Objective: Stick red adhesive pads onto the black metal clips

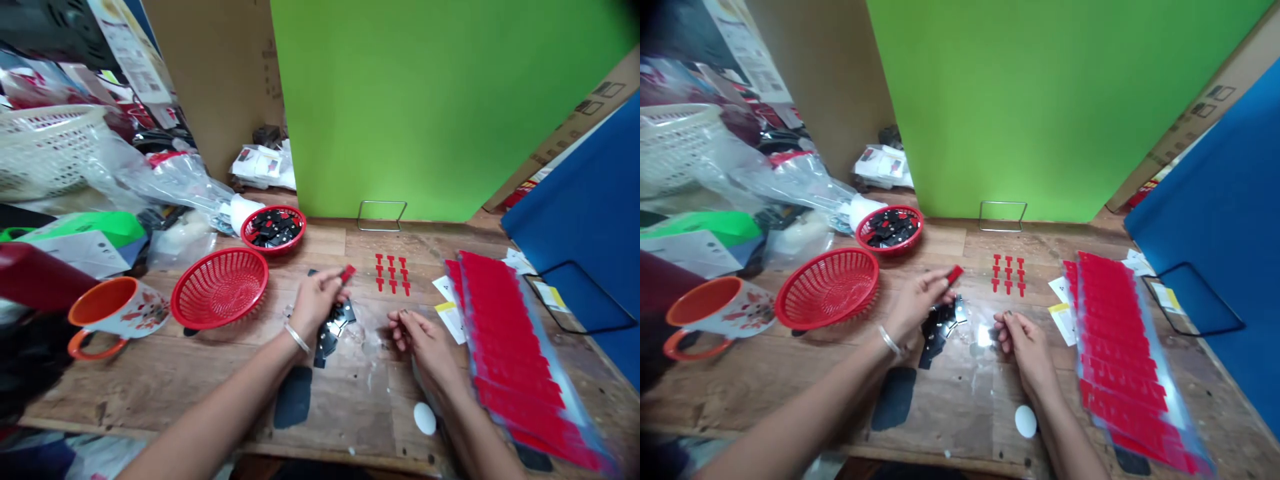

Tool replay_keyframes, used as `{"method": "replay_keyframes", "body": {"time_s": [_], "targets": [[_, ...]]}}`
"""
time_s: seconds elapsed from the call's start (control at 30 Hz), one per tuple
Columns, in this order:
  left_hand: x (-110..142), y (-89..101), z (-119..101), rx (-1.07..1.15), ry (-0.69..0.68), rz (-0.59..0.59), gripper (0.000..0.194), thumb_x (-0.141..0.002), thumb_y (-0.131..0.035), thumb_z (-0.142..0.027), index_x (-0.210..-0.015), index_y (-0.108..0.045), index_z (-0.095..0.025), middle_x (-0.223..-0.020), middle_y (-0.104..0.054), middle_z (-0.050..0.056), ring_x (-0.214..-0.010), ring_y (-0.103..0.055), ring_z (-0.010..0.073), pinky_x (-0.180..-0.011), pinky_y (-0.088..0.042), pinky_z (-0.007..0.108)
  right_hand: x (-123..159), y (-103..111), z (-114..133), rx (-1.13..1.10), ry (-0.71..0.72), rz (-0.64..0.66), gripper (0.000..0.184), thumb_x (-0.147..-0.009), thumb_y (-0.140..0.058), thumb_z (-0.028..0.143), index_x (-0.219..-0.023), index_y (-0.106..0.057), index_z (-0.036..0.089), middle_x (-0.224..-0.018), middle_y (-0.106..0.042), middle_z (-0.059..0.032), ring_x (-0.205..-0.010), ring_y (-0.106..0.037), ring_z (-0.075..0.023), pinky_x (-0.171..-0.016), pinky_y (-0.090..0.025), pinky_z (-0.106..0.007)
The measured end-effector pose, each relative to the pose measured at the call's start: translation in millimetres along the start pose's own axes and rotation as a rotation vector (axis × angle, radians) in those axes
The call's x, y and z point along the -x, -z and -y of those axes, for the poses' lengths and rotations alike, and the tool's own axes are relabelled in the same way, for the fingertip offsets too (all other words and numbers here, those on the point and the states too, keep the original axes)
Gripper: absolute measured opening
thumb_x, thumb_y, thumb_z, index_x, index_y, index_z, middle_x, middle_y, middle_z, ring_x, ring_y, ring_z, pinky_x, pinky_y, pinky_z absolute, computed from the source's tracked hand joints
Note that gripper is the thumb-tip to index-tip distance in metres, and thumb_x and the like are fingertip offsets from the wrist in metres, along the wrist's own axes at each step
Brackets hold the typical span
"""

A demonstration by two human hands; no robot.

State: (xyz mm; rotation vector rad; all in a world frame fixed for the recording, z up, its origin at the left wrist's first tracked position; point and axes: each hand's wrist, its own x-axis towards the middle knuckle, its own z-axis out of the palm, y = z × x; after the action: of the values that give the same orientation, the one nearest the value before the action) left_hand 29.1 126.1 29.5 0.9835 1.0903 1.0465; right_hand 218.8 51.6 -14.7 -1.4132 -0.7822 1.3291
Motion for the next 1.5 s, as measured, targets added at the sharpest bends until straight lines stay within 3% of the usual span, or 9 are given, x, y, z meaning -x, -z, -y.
{"method": "replay_keyframes", "body": {"time_s": [0.13, 0.27, 0.5, 0.7, 0.93, 1.1, 1.23, 1.37, 1.5], "targets": [[-50, 54.6, -53, -0.190, -0.313, -0.237, 0.035, -0.077, -0.053, -0.020, -0.110, -0.057, -0.011, -0.094, -0.066, 0.009, -0.078, -0.062, 0.0135, -0.078, -0.049, 0.031, 2, 1, -2, 0.042, 0.012, 0.010, 0.035, -0.070, -0.062, 0.048, -0.080, -0.065, 0.014, -0.064, -0.058, -0.0021, -0.047, -0.044, -0.0080, -0.041, -0.031, -0.019], [-64, 81.9, -72, -0.568, -0.500, -0.278, 0.042, -0.070, -0.060, -0.022, -0.111, -0.057, -0.012, -0.110, -0.061, 0.009, -0.099, -0.056, 0.0194, -0.091, -0.041, 0.034, 5, -8, -6, 0.201, 0.081, 0.028, 0.031, -0.074, -0.059, 0.045, -0.079, -0.065, 0.016, -0.058, -0.055, 0.0006, -0.046, -0.042, -0.0084, -0.042, -0.029, -0.020], [-20, 62.6, -4, -1.077, -0.269, 0.013, 0.022, -0.074, -0.057, -0.034, -0.086, -0.063, -0.016, -0.077, -0.065, 0.004, -0.071, -0.059, 0.0172, -0.066, -0.044, 0.027, 8, -27, -4, 0.537, 0.317, 0.127, 0.016, -0.080, -0.052, 0.030, -0.077, -0.063, 0.018, -0.074, -0.062, -0.0027, -0.068, -0.055, -0.0161, -0.060, -0.040, -0.025], [-31, 60.5, 37, -1.218, -0.217, -0.104, 0.028, -0.069, -0.063, -0.039, -0.084, -0.059, -0.015, -0.083, -0.063, 0.008, -0.080, -0.058, 0.0203, -0.069, -0.040, 0.028, 14, -32, 0, 0.674, 0.439, 0.163, 0.014, -0.081, -0.048, 0.021, -0.078, -0.062, 0.019, -0.077, -0.061, -0.0022, -0.073, -0.056, -0.0159, -0.065, -0.040, -0.025], [-25, 59.8, 32, -1.033, -0.178, -0.098, 0.017, -0.067, -0.064, -0.032, -0.071, -0.059, -0.017, -0.068, -0.062, 0.001, -0.065, -0.055, 0.0150, -0.059, -0.037, 0.024, 17, -30, -3, 0.597, 0.395, 0.142, 0.014, -0.080, -0.052, 0.027, -0.077, -0.063, 0.019, -0.075, -0.061, -0.0030, -0.072, -0.056, -0.0165, -0.063, -0.040, -0.026], [9, 34.4, 15, -0.831, -0.369, 0.067, 0.008, -0.073, -0.060, -0.026, -0.073, -0.059, -0.018, -0.067, -0.060, -0.001, -0.062, -0.053, 0.0119, -0.058, -0.037, 0.022, 15, -36, 5, 0.016, 0.044, 0.128, 0.037, -0.079, -0.052, 0.046, -0.104, -0.056, 0.020, -0.068, -0.060, -0.0016, -0.053, -0.051, -0.0119, -0.045, -0.038, -0.021], [33, 10.3, 17, -0.671, -0.440, 0.237, 0.002, -0.074, -0.059, -0.020, -0.076, -0.060, -0.018, -0.079, -0.061, 0.001, -0.072, -0.055, 0.0125, -0.069, -0.041, 0.024, 15, -36, 10, -0.248, -0.114, 0.218, 0.038, -0.072, -0.064, 0.041, -0.099, -0.055, 0.017, -0.063, -0.060, -0.0005, -0.048, -0.051, -0.0088, -0.044, -0.038, -0.019], [39, -6.3, 34, -0.247, -0.138, 0.064, 0.032, -0.071, -0.063, -0.023, -0.101, -0.054, -0.018, -0.096, -0.061, 0.005, -0.072, -0.057, 0.0116, -0.068, -0.045, 0.024, 16, -33, 6, -0.203, 0.016, 0.087, 0.039, -0.069, -0.069, 0.032, -0.100, -0.051, 0.019, -0.062, -0.057, 0.0043, -0.046, -0.049, -0.0072, -0.044, -0.037, -0.018], [41, -21.3, 48, 0.085, 0.162, 0.123, 0.025, -0.071, -0.063, -0.034, -0.084, -0.058, -0.013, -0.076, -0.061, 0.003, -0.066, -0.056, 0.0106, -0.065, -0.045, 0.023, 20, -34, -1, -0.046, 0.133, -0.011, 0.034, -0.072, -0.064, 0.034, -0.099, -0.048, 0.020, -0.063, -0.059, 0.0045, -0.047, -0.049, -0.0079, -0.046, -0.037, -0.019]]}}
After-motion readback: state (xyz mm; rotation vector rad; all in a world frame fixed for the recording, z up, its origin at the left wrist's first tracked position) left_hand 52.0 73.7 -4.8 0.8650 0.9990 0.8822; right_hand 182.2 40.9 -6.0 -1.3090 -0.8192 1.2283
